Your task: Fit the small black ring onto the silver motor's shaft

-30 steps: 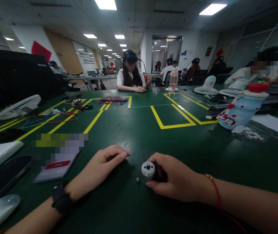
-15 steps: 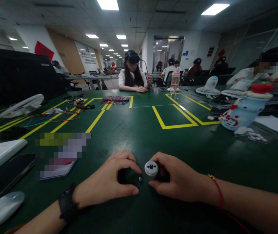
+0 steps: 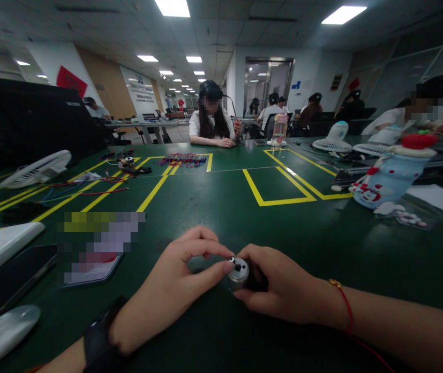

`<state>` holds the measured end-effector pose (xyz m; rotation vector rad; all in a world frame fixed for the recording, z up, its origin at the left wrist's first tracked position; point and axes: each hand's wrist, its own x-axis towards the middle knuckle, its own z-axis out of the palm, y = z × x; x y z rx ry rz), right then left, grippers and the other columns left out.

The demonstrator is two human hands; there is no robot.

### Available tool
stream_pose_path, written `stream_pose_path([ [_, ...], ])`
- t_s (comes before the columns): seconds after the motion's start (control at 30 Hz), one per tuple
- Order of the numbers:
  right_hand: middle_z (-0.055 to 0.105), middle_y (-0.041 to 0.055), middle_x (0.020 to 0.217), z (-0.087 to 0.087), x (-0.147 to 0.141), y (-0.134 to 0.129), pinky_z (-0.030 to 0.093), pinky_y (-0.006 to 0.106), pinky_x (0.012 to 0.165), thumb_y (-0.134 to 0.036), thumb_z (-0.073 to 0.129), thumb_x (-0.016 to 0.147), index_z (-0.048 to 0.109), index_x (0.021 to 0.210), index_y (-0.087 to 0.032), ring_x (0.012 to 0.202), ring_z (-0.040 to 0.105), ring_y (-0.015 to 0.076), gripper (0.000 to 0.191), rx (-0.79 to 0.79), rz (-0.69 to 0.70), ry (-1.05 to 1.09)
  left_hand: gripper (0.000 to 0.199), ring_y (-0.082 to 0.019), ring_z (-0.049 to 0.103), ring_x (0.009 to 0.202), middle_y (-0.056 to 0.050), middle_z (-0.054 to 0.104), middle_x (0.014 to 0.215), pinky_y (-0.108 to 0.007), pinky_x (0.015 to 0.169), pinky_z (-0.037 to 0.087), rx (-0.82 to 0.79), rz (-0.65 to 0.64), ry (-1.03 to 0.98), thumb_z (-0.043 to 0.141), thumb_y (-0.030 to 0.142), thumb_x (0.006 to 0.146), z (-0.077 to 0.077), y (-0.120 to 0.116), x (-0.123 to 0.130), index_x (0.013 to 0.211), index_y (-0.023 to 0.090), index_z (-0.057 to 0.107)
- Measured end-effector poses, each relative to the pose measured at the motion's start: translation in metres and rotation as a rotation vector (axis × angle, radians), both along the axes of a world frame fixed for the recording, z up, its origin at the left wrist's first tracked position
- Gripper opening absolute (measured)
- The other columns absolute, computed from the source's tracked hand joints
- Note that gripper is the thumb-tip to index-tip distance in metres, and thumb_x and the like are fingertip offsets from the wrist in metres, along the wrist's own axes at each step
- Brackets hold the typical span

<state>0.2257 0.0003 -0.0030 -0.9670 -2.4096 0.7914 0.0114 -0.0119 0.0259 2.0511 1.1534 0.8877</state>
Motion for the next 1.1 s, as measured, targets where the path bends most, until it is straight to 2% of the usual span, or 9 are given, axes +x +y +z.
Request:
stream_pose_path([
  [0.3,0.055,-0.0009,0.078,-0.001,-0.001,0.000,0.034,0.025,0.054,-0.030,0.065,0.076,0.052,0.090,-0.019,0.062,0.046,0.0125,0.023,0.043,0.009,-0.027,0.014,-0.016,0.057,0.085,0.000,0.058,0.091,-0.029,0.075,0.044,0.048,-0.055,0.057,0.059,0.020,0.087,0.000,-0.006,0.008,0.093,0.027,0.070],
  [0.43,0.056,-0.0011,0.079,-0.001,0.000,0.000,0.034,0.025,0.054,-0.029,0.066,0.075,0.053,0.093,-0.019,0.063,0.047,0.0124,0.024,0.030,0.008,-0.011,0.015,-0.017,0.056,0.087,0.000,0.057,0.093,-0.029,0.076,0.043,0.034,-0.037,0.055,0.058,0.021,0.087,0.000,-0.008,0.006,0.098,0.027,0.068],
  [0.53,0.058,-0.0015,0.081,0.002,0.000,-0.001,0.035,0.024,0.055,-0.026,0.067,0.074,0.054,0.099,-0.019,0.064,0.048,0.0121,0.029,-0.002,0.007,0.011,0.016,-0.017,0.056,0.082,0.000,0.059,0.091,-0.028,0.071,0.042,-0.057,0.039,0.015,0.055,0.027,0.090,-0.004,-0.004,-0.003,0.101,0.025,0.067],
  [0.63,0.059,-0.0011,0.084,0.004,0.001,-0.001,0.037,0.024,0.057,-0.025,0.068,0.074,0.056,0.102,-0.019,0.066,0.049,0.0121,0.031,-0.021,0.006,0.022,0.018,-0.016,0.053,0.072,0.000,0.060,0.082,-0.026,0.064,0.039,-0.194,0.117,-0.029,0.054,0.033,0.090,-0.011,0.006,-0.014,0.095,0.022,0.068],
  [0.73,0.060,-0.0009,0.085,0.005,0.002,-0.001,0.038,0.024,0.058,-0.024,0.068,0.074,0.056,0.102,-0.019,0.067,0.050,0.0118,0.031,-0.026,-0.002,0.032,0.021,-0.014,0.046,0.061,0.003,0.053,0.066,-0.023,0.055,0.033,-0.320,0.208,-0.114,0.059,0.039,0.086,-0.021,0.017,-0.024,0.090,0.020,0.069],
  [0.8,0.060,-0.0011,0.086,0.005,0.003,-0.001,0.038,0.024,0.059,-0.024,0.068,0.074,0.056,0.102,-0.019,0.067,0.050,0.0117,0.031,-0.030,0.001,0.034,0.023,-0.012,0.042,0.058,0.004,0.049,0.062,-0.022,0.052,0.030,-0.413,0.253,-0.245,0.062,0.041,0.085,-0.028,0.023,-0.030,0.089,0.019,0.069],
  [0.93,0.061,-0.0007,0.088,0.004,0.004,-0.001,0.039,0.024,0.060,-0.023,0.068,0.074,0.056,0.102,-0.019,0.069,0.052,0.0120,0.031,-0.036,0.005,0.037,0.025,-0.011,0.042,0.060,0.004,0.049,0.065,-0.021,0.055,0.033,-0.455,0.257,-0.361,0.060,0.042,0.086,-0.037,0.028,-0.037,0.091,0.019,0.068],
  [1.1,0.061,0.0001,0.089,0.004,0.004,-0.001,0.039,0.025,0.061,-0.025,0.069,0.074,0.056,0.103,-0.019,0.070,0.052,0.0125,0.032,-0.035,-0.005,0.032,0.022,-0.011,0.044,0.063,0.003,0.051,0.069,-0.021,0.058,0.036,-0.478,0.232,-0.452,0.061,0.038,0.086,-0.038,0.029,-0.040,0.091,0.017,0.067],
])
